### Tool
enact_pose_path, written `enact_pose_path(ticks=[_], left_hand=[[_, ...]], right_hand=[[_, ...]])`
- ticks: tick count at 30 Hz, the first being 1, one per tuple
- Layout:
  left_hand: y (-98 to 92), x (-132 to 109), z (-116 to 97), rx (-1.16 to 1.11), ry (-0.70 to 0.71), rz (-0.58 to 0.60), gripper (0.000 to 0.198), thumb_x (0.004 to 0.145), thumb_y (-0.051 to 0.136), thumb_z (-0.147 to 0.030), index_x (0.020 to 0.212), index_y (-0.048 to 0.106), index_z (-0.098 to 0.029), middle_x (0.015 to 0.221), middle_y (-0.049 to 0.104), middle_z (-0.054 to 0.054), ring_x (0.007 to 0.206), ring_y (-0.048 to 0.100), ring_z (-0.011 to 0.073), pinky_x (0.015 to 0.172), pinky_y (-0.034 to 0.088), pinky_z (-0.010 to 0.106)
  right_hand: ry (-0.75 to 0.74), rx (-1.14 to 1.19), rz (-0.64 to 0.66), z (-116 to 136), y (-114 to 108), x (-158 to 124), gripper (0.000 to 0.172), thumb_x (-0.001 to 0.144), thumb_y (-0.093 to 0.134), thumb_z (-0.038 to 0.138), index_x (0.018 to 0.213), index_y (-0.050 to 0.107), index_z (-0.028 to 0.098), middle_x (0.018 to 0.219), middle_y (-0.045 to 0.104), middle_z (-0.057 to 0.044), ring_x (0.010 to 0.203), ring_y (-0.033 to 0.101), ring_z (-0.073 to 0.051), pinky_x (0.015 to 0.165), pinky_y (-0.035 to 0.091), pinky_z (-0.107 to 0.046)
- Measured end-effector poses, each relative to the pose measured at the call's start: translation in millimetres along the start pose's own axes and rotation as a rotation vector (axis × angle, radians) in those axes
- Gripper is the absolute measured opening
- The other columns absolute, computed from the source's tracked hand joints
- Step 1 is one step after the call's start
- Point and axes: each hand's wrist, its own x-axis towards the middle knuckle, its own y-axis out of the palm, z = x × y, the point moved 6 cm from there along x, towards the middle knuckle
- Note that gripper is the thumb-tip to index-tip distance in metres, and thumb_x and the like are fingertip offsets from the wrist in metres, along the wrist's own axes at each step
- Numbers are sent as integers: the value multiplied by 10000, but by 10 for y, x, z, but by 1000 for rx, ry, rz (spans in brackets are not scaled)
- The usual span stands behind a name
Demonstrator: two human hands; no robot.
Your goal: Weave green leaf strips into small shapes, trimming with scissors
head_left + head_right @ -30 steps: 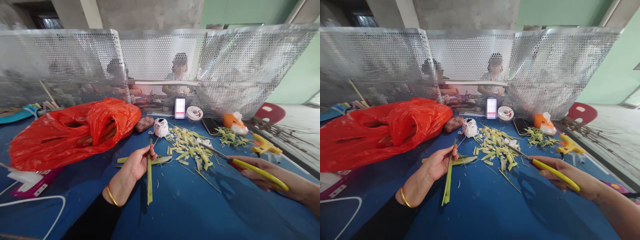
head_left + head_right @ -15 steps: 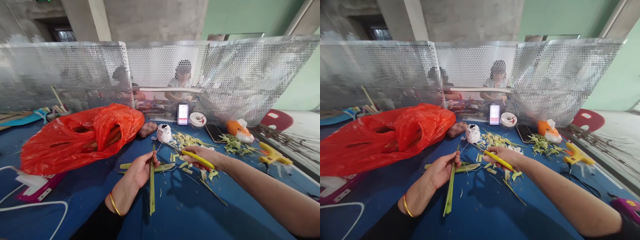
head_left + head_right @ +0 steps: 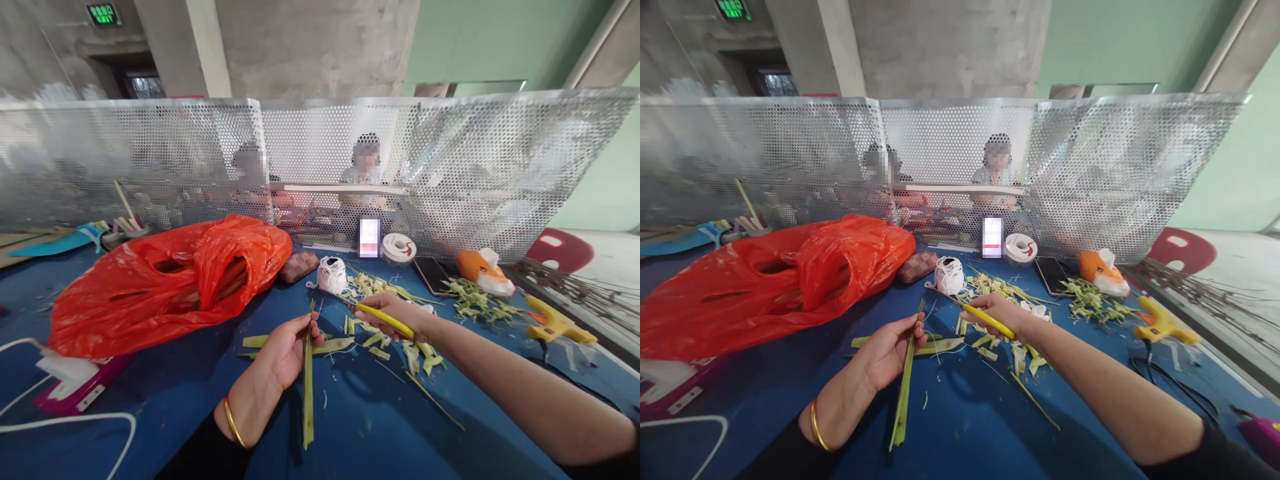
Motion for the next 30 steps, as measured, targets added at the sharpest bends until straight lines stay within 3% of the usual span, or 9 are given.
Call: enact_pose_path(ticks=[6, 8, 10, 14, 16, 19, 23, 26, 30], left_hand=[[22, -12, -42, 7, 23, 36, 152, 909, 457, -55, 845, 592, -79, 552, 553, -1, 462, 569, 87, 515, 545, 204], [40, -19, -60, 9, 28, 60, 171, 914, 446, -52, 828, 590, -80, 552, 547, -4, 464, 564, 77, 528, 546, 193], [63, -31, -68, 18, 21, 93, 190, 917, 434, -47, 815, 591, -76, 556, 544, -3, 464, 558, 69, 537, 545, 188], [125, -88, -58, 65, 18, 178, 190, 910, 451, -51, 806, 608, -72, 570, 548, 2, 464, 547, 71, 521, 534, 191], [162, -135, -41, 104, 30, 222, 183, 903, 463, -58, 810, 621, -73, 590, 563, 12, 480, 558, 82, 514, 531, 200], [255, -235, -10, 169, 61, 303, 173, 889, 488, -70, 805, 640, -77, 624, 587, 27, 498, 568, 94, 533, 538, 224], [492, -416, -2, 254, 85, 414, 153, 864, 520, -64, 784, 649, -83, 648, 593, 30, 514, 582, 106, 546, 540, 245], [776, -549, -36, 321, 76, 526, 120, 847, 565, -82, 761, 648, -82, 666, 586, 34, 508, 574, 100, 514, 511, 225], [1236, -671, -89, 446, 125, 687, 123, 845, 568, -91, 764, 659, -80, 684, 567, 28, 497, 547, 77, 485, 472, 195]], right_hand=[[-68, -40, -62, -202, -71, -171, 428, 623, 774, 462, 930, 685, 177, 526, 507, 75, 379, 371, -48, 376, 270, -190], [-100, -73, -138, -343, -138, -307, 459, 630, 770, 438, 994, 672, 175, 576, 533, 64, 447, 423, -73, 439, 326, -211], [-164, -182, -328, -457, -272, -484, 480, 657, 738, 441, 1041, 653, 165, 624, 572, 37, 553, 509, -126, 530, 387, -246], [28, -634, -681, -671, -529, -781, 410, 774, 591, 410, 1108, 589, 174, 738, 673, -34, 654, 606, -217, 576, 384, -291], [130, -871, -744, -689, -598, -829, 350, 797, 550, 380, 1082, 583, 179, 782, 698, -77, 684, 635, -255, 556, 349, -294], [128, -989, -746, -662, -656, -810, 286, 799, 547, 358, 1023, 601, 189, 832, 709, -117, 727, 656, -285, 544, 322, -292], [31, -955, -743, -650, -751, -813, 189, 792, 570, 337, 892, 641, 193, 836, 702, -112, 753, 659, -286, 559, 343, -294], [-82, -902, -778, -572, -805, -871, 171, 824, 545, 300, 866, 669, 190, 905, 693, -105, 787, 661, -260, 625, 404, -304], [-336, -724, -819, -142, -728, -966, 277, 917, 449, 375, 966, 678, 229, 995, 698, -47, 899, 649, -187, 789, 464, -274]])
